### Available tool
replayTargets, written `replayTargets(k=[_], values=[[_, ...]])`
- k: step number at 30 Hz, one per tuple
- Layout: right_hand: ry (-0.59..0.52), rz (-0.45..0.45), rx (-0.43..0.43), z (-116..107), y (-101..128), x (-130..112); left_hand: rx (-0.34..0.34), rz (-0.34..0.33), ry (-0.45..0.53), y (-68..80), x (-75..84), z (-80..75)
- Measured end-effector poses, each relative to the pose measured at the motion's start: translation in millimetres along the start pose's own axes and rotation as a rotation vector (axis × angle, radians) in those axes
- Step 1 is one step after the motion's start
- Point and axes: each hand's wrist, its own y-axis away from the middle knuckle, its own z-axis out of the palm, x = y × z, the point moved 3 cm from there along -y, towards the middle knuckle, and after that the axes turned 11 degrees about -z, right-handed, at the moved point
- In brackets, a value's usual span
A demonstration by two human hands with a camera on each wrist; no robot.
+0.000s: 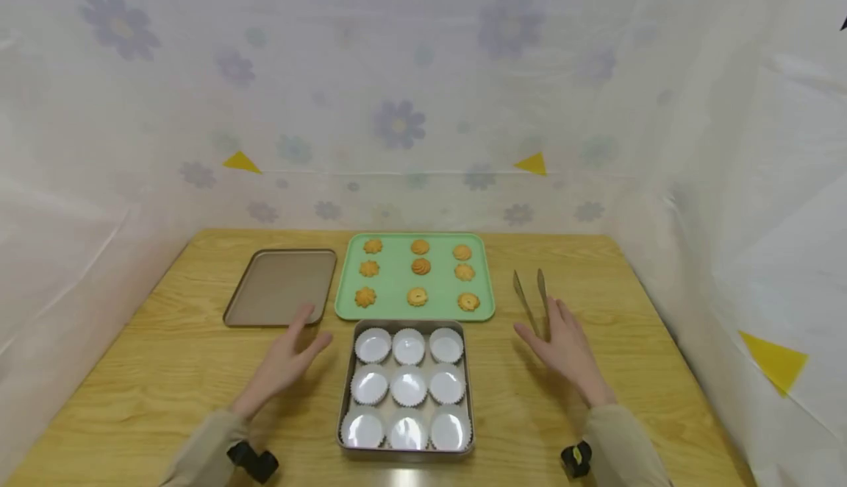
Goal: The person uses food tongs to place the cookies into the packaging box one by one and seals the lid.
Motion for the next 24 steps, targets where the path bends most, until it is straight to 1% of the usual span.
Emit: replayTargets(k=[4, 8, 11, 14, 16, 20, 22, 24], values=[[-0.036, -0.006, -0.001, -1.1, -3.3, -0.7, -0.018, 0.000, 0.034, 4.5, 5.1, 3.7], [-0.056, -0.011, 0.001, -2.1, -5.8, -2.7, -0.045, 0.014, 0.096, 8.9, 11.5, 8.3], [-0.062, -0.004, -0.009, -3.1, -8.0, -2.6, -0.073, 0.004, 0.153, 12.2, 16.6, 12.1], [-0.062, 0.003, -0.020, -3.5, -10.0, -1.5, -0.088, -0.011, 0.187, 15.3, 21.7, 15.1], [-0.057, 0.006, -0.026, -3.5, -11.3, -0.5, -0.102, -0.005, 0.195, 17.1, 25.0, 16.8], [-0.026, 0.022, -0.039, -3.9, -13.8, 1.3, -0.131, 0.029, 0.193, 20.5, 29.8, 19.4], [0.000, 0.030, -0.043, -4.1, -14.9, 1.6, -0.149, 0.044, 0.207, 21.6, 31.2, 20.9], [0.031, 0.038, -0.052, -4.6, -16.3, 1.3, -0.170, 0.043, 0.233, 22.9, 32.1, 22.3]])
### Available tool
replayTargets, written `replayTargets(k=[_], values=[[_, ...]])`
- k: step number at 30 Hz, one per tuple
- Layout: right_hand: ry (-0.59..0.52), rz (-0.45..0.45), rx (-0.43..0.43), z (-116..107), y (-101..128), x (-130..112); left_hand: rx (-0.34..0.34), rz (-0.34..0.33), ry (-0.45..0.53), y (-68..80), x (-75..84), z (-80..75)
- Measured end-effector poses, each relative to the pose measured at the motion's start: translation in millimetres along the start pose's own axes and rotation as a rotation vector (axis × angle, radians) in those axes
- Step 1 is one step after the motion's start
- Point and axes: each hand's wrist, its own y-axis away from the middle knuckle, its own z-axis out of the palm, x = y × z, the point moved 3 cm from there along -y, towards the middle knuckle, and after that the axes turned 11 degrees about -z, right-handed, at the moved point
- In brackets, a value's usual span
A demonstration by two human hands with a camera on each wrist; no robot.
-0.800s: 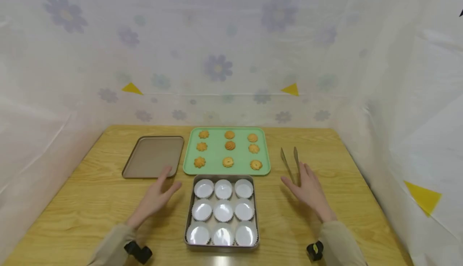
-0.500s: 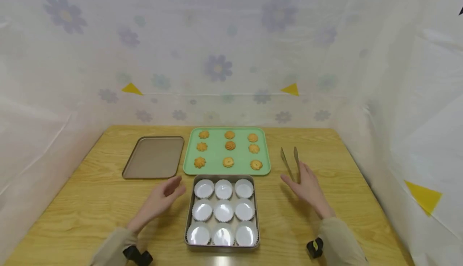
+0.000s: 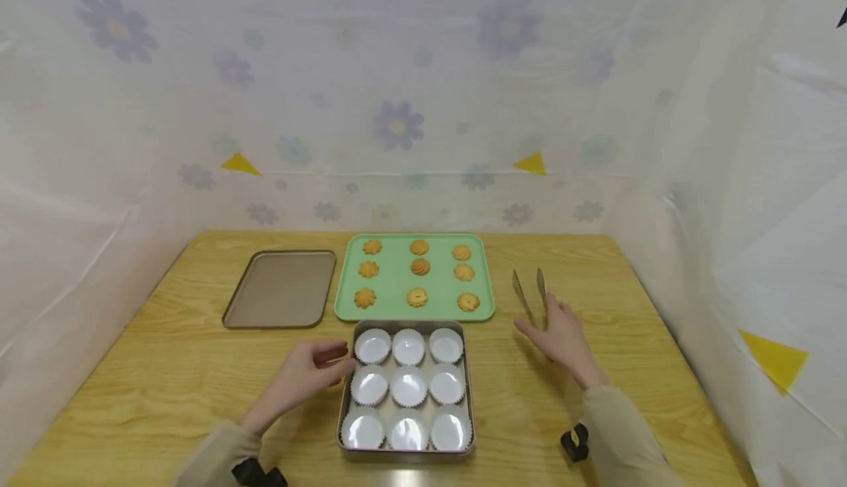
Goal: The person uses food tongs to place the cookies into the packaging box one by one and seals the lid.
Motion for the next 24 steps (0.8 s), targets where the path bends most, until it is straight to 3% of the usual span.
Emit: replayTargets(k=[5, 24], values=[[0.056, 0.019, -0.029, 0.0, -3.7, 0.3, -0.045, -0.011, 0.059, 1.4, 0.9, 4.3], [0.083, 0.067, -0.087, 2.9, -18.8, 9.5, -0.074, 0.003, 0.062, 4.2, 0.0, 9.2]])
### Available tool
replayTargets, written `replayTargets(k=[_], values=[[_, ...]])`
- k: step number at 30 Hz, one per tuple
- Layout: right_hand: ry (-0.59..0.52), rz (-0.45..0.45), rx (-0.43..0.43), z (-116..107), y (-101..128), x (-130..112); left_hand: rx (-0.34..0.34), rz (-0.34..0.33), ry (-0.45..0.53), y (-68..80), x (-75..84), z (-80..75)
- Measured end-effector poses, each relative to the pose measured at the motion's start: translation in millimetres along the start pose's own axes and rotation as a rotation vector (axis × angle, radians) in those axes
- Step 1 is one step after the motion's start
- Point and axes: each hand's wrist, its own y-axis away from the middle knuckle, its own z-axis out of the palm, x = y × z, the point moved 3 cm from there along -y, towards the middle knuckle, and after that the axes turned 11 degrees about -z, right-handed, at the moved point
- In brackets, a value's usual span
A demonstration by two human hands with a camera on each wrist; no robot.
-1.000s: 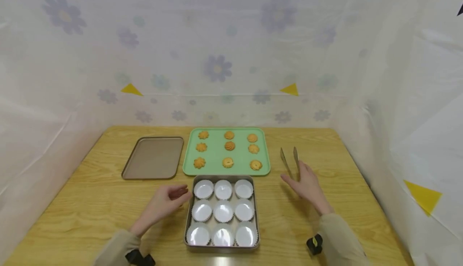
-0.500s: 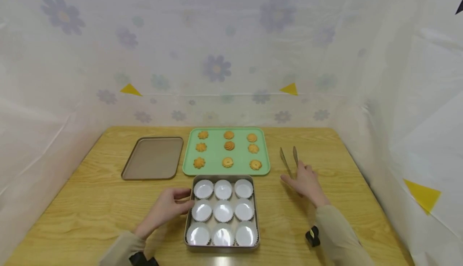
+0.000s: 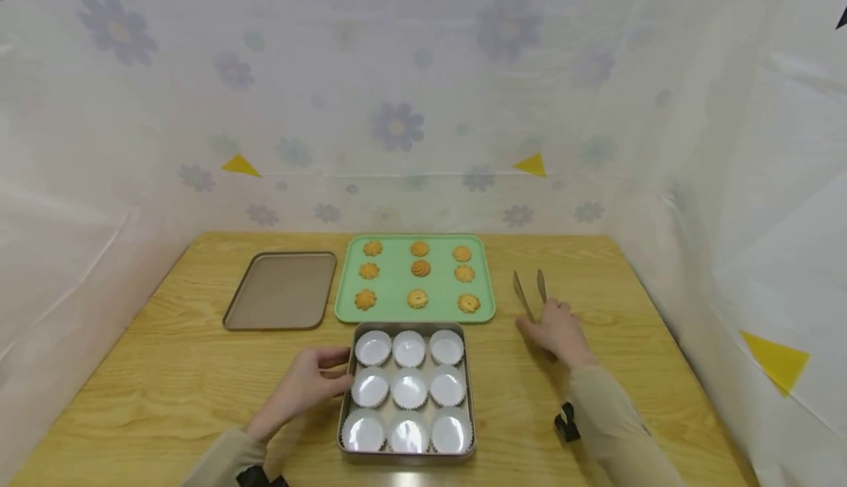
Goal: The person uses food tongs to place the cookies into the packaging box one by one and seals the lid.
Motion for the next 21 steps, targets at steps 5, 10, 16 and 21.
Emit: replayTargets(k=[5, 10, 16, 21], values=[[0.011, 0.003, 0.002, 1.7, -3.7, 0.6, 0.024, 0.016, -0.010, 0.6, -0.4, 0.3], [-0.016, -0.005, 0.035, 2.9, -4.5, 1.0, 0.022, 0.030, 0.001, 2.0, -0.9, -0.5], [-0.017, -0.006, 0.057, 3.5, -4.6, 3.3, 0.017, 0.014, 0.006, 2.1, -1.6, 0.0], [0.000, -0.026, 0.097, 1.9, -2.0, 3.7, 0.020, 0.004, 0.001, 2.1, -1.4, 0.6]])
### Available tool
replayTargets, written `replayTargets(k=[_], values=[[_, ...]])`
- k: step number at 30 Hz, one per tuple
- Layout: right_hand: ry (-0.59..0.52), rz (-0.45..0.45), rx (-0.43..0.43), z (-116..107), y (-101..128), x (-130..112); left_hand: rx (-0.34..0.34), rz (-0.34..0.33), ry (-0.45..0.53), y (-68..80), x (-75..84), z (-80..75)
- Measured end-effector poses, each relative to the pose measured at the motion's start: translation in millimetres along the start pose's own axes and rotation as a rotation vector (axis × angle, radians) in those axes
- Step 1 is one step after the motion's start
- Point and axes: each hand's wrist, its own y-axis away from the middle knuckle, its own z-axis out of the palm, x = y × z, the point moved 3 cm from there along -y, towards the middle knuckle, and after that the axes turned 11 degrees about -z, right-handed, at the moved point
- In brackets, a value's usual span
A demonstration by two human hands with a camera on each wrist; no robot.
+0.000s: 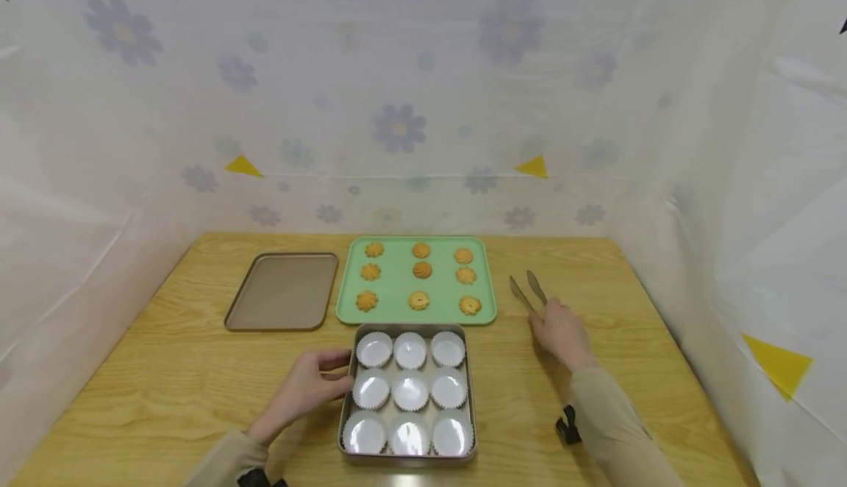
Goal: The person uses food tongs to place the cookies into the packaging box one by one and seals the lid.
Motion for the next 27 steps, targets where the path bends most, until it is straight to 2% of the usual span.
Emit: replayTargets(k=[6, 11, 16, 27], values=[[0.001, -0.086, 0.100, -5.5, 5.5, -5.0, 0.005, 0.016, -0.017, 0.7, 0.1, 0.1], [-0.002, -0.181, 0.127, -11.2, 7.1, -10.1, 0.010, 0.011, -0.016, 0.6, 0.1, 0.8], [0.008, -0.241, 0.111, -15.6, 9.4, -16.9, 0.014, 0.010, -0.017, 1.1, 0.7, 0.6], [0.003, -0.298, 0.000, -17.5, 12.2, -32.1, 0.023, 0.014, -0.026, 1.6, 1.7, 1.1]])
